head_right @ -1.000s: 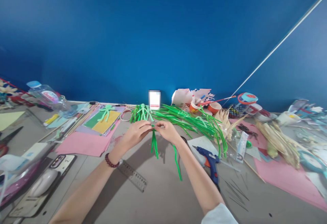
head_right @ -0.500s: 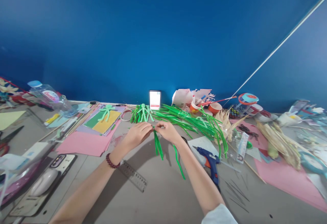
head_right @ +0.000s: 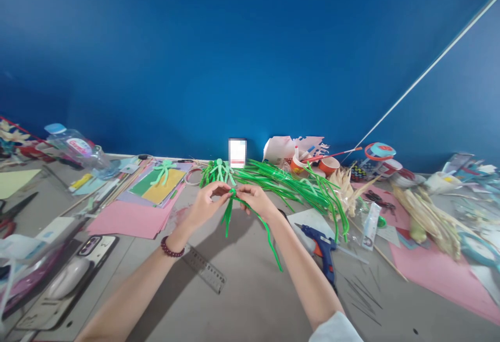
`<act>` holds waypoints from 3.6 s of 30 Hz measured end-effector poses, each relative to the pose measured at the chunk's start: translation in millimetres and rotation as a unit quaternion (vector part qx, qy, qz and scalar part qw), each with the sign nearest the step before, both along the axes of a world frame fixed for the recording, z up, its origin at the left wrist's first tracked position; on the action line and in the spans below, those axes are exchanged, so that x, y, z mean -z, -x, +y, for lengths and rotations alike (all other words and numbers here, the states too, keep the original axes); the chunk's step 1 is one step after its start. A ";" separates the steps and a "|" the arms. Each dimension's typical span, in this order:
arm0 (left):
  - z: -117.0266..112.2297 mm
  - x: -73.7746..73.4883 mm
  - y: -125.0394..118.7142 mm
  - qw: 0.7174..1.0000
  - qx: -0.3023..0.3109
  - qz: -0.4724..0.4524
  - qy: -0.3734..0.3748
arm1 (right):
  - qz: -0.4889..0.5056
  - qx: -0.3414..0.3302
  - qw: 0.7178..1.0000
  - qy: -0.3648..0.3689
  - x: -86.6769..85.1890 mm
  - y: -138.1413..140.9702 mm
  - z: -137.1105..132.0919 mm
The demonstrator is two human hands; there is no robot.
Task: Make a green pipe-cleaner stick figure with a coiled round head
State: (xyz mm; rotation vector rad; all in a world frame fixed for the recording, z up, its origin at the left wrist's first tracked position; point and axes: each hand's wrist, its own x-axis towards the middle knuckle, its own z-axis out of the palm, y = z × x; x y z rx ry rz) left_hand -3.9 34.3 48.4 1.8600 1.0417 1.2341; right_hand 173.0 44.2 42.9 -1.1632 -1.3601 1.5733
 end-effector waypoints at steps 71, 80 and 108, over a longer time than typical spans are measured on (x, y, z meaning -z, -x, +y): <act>1.6 -0.5 -1.6 0.999 -0.006 0.027 -0.024 | 0.002 0.007 0.990 -0.139 3.1 6.8 1.1; 0.2 2.9 -3.8 0.998 -0.044 0.033 -0.031 | -0.007 0.021 0.988 -0.150 4.5 8.7 2.2; 9.6 9.6 3.9 0.936 0.053 -0.149 0.314 | 0.006 0.045 0.992 -0.116 -3.5 -1.0 3.4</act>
